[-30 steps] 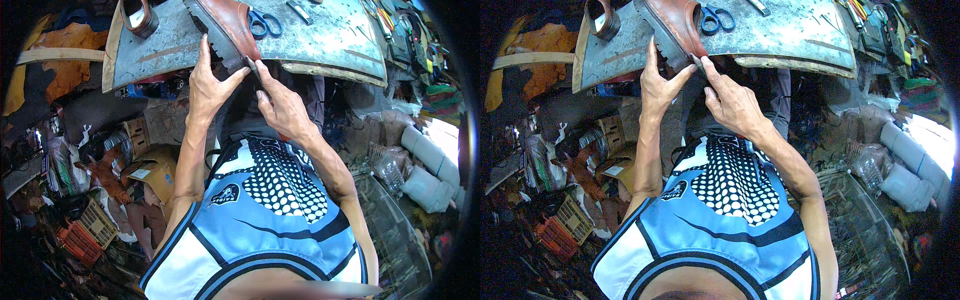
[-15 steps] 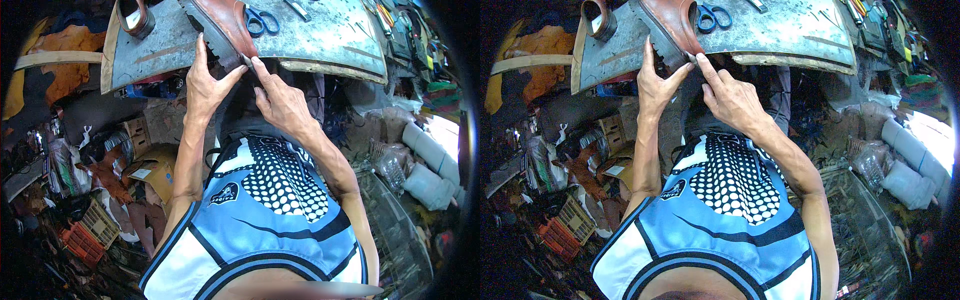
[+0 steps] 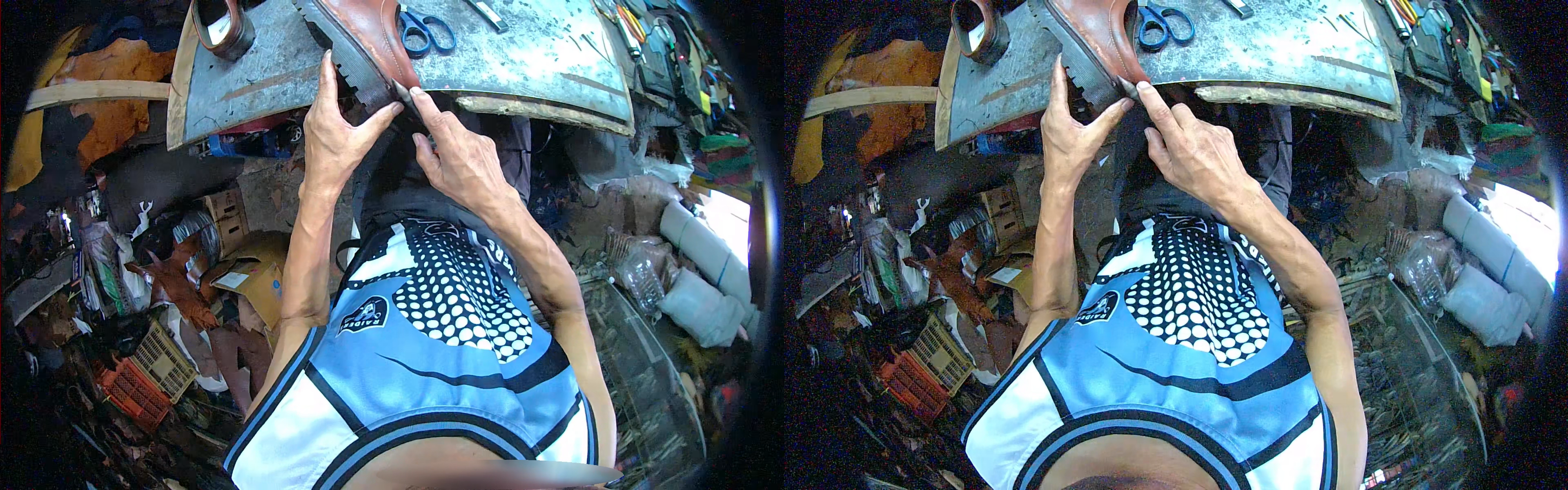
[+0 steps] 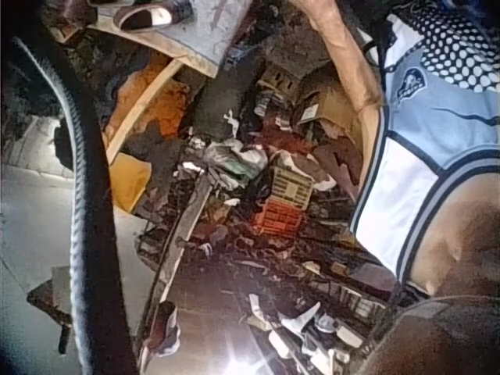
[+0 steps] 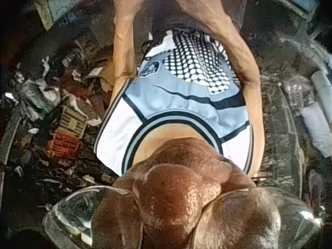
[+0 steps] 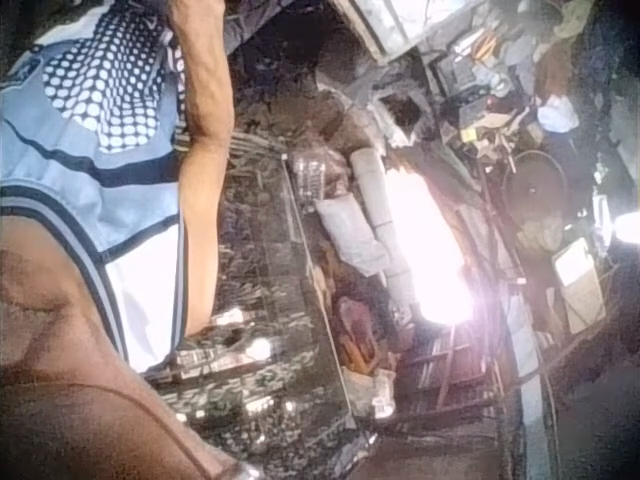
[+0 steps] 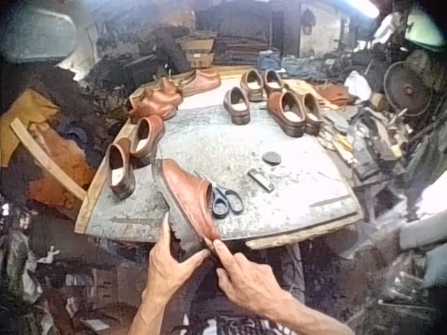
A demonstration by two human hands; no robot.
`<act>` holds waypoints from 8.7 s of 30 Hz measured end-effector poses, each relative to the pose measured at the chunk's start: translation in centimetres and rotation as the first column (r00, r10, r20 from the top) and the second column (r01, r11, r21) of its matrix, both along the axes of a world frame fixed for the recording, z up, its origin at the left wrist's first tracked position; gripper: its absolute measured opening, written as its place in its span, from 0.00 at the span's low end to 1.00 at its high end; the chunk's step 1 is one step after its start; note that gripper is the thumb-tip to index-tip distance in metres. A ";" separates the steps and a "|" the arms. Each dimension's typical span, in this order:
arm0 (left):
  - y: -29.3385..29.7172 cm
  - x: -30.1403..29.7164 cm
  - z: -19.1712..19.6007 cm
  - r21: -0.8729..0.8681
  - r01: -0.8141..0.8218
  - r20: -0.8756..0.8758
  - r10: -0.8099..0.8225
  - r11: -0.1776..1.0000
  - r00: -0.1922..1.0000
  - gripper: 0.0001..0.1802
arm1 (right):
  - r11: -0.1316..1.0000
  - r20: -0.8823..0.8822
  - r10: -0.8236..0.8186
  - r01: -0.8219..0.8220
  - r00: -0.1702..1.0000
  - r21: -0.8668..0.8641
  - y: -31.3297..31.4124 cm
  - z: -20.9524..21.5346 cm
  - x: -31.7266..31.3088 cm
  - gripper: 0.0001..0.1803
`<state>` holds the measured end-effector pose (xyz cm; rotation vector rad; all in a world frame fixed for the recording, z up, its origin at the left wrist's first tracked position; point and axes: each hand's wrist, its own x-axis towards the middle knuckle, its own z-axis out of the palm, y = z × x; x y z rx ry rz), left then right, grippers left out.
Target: Trim and refine the edges of a shoe sole using a utility knife.
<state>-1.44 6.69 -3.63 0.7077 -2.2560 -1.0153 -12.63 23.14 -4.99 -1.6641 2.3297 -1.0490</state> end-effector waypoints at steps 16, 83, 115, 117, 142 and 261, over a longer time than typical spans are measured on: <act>0.0 0.0 -0.4 0.028 0.013 -0.003 -0.013 1.000 1.000 0.59 | 0.990 -0.036 0.031 -0.026 0.999 0.138 1.0 2.0 -0.4 0.34; 1.4 0.8 3.0 -0.623 0.014 -0.045 -0.053 0.782 0.998 0.20 | 0.987 0.574 -0.055 0.132 0.817 -0.093 4.1 0.3 1.7 0.33; 5.6 2.6 3.2 0.632 0.144 -0.217 -0.005 0.762 0.976 0.17 | 0.998 0.613 0.048 -0.015 0.789 -0.059 3.7 2.4 3.2 0.33; 5.8 2.0 3.0 0.709 0.229 -0.287 -0.023 0.667 0.958 0.17 | 0.989 0.509 0.097 -0.028 0.855 -0.143 3.3 2.1 3.8 0.33; 4.9 3.1 1.8 0.720 0.394 -0.581 0.186 0.571 0.792 0.15 | 0.936 0.878 0.176 -0.353 0.446 -0.008 4.3 4.9 2.3 0.27; -13.1 -6.2 12.9 0.142 -0.072 -0.743 0.154 0.987 0.651 0.73 | 0.832 -0.364 0.090 -0.270 0.927 -0.484 -20.2 22.0 -6.7 0.36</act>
